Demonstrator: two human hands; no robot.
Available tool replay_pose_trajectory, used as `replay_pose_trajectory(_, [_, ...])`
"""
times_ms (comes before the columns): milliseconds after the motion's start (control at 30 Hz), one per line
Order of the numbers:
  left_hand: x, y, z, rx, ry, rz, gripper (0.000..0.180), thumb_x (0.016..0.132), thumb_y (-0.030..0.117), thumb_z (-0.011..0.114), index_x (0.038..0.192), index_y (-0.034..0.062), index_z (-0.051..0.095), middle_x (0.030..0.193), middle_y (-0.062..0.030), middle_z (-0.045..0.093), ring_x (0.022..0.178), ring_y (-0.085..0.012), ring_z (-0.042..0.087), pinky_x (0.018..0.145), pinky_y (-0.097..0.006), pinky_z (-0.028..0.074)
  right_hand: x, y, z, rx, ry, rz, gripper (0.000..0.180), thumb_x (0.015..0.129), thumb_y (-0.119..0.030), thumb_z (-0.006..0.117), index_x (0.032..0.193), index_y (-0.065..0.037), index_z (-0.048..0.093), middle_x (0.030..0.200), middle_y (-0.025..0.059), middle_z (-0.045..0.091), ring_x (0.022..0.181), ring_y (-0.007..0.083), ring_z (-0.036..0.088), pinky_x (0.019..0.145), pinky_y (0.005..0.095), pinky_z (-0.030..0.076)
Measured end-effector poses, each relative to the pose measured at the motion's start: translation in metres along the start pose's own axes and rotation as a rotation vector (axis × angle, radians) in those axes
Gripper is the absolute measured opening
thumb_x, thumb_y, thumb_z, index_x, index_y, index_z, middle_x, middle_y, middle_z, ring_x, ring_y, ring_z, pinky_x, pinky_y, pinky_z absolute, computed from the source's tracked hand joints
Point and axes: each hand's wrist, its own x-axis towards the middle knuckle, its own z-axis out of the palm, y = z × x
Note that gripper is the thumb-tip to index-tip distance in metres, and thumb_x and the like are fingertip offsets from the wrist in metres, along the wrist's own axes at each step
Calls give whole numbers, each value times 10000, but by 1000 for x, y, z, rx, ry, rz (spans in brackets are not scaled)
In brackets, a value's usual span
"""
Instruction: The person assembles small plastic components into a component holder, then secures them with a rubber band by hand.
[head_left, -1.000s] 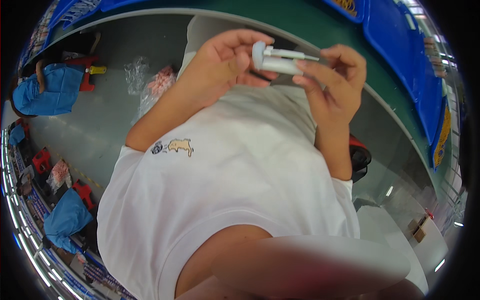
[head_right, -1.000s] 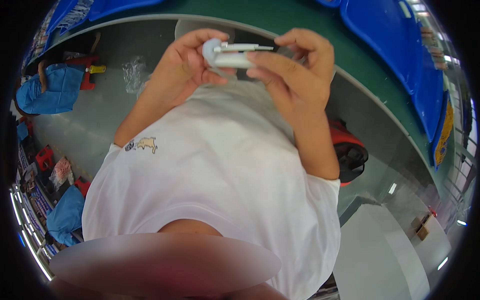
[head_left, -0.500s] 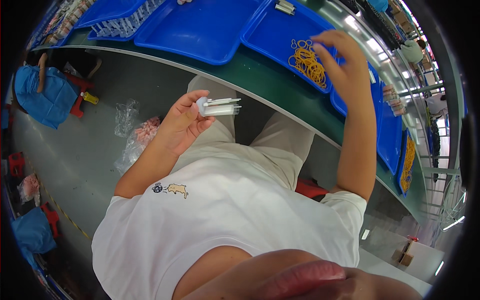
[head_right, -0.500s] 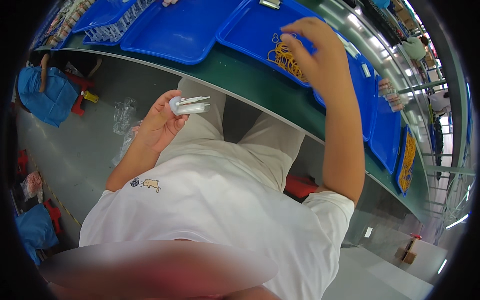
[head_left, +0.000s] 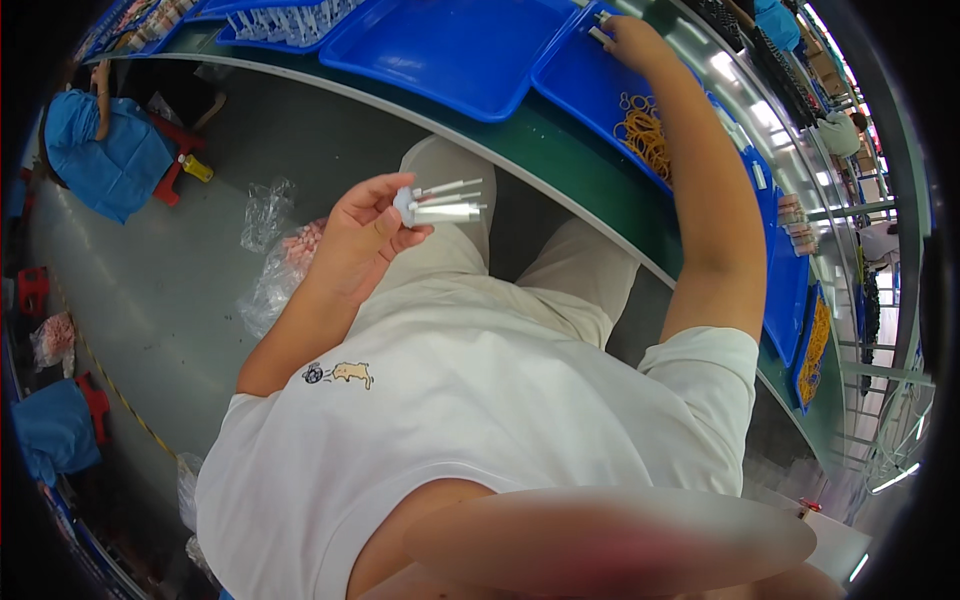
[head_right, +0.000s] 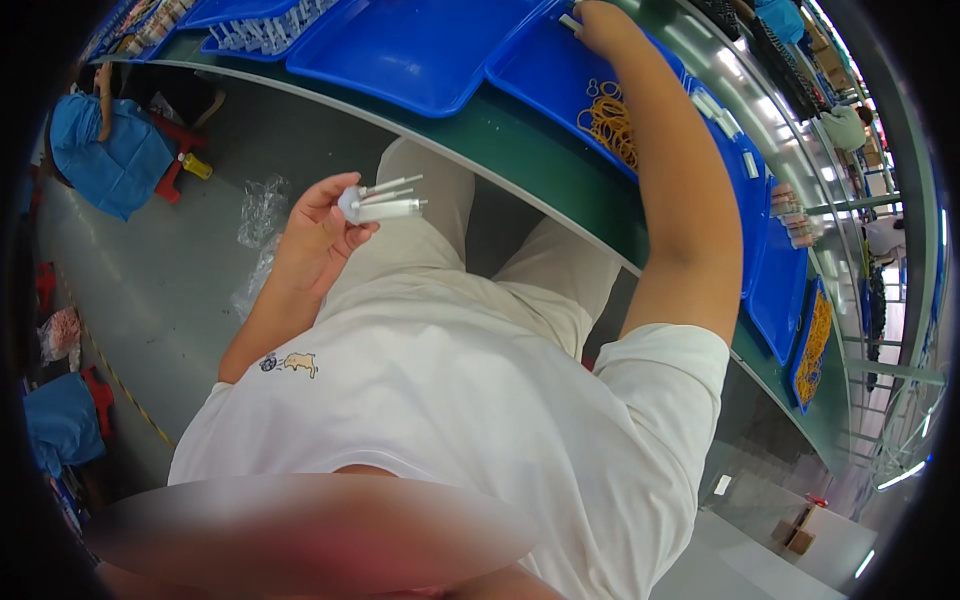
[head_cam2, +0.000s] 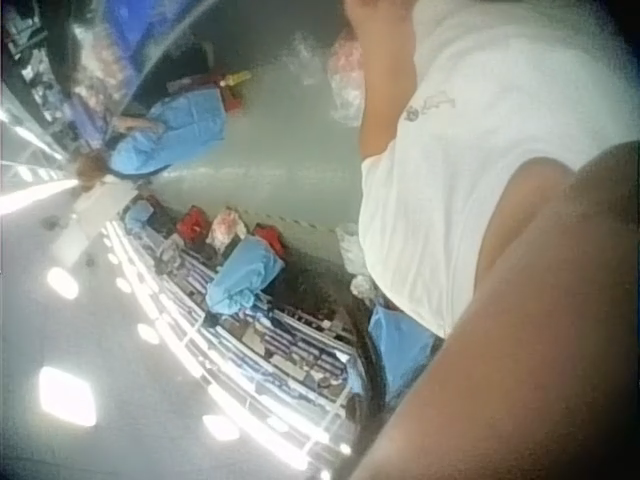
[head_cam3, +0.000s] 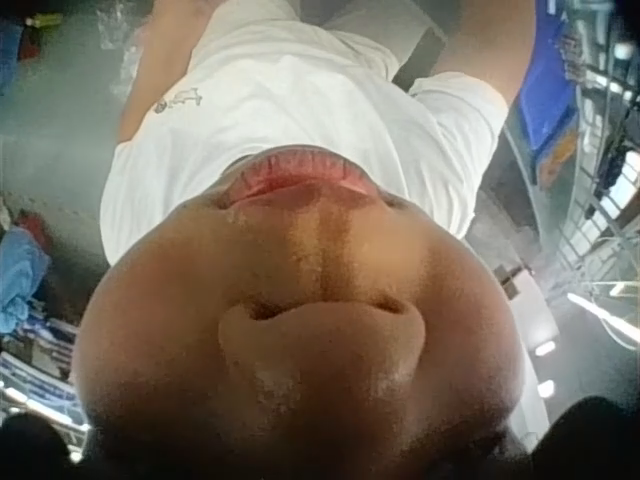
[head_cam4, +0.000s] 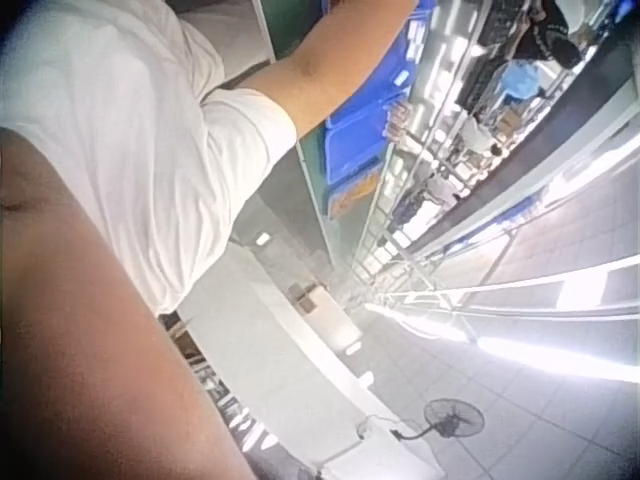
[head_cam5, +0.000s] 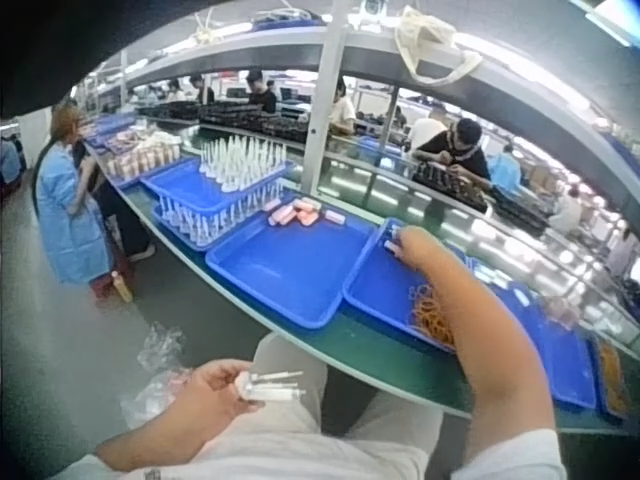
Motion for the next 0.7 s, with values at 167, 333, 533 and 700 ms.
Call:
replay_pose_trajectory(167, [2,6,8,91,5,104,370,908,104,653,1259,30,562,1108,-112,643,940,-195,664,843,-316,576,-71,-39,-62,783,-26,-117,431,816,-31,670,1227,15,548,846,76,656,739,185,634,679,326,520])
replay_pose_trajectory(333, [11,7,32,211,-57,176,467,891,179,679,1295,0,528,1164,-146,630,1010,-220,651,857,-333,571,-189,-134,-111,1088,-49,-336,351,803,18,668,1150,-37,675,1030,34,565,887,110,553,718,202,433])
replay_pose_trajectory(533, [19,8,61,413,-178,83,551,872,264,707,1309,-10,510,1211,-171,609,1052,-236,641,856,-341,575,-258,-171,-93,1354,4,-182,393,781,81,663,1169,14,661,1080,81,533,908,132,532,695,217,449])
replay_pose_trajectory(700, [17,-1,71,389,-187,87,372,888,17,644,1253,-14,578,1084,-133,650,938,-193,661,857,-304,570,-280,-171,-80,1562,28,-200,400,787,103,657,1184,58,636,1082,99,531,931,150,532,720,233,455])
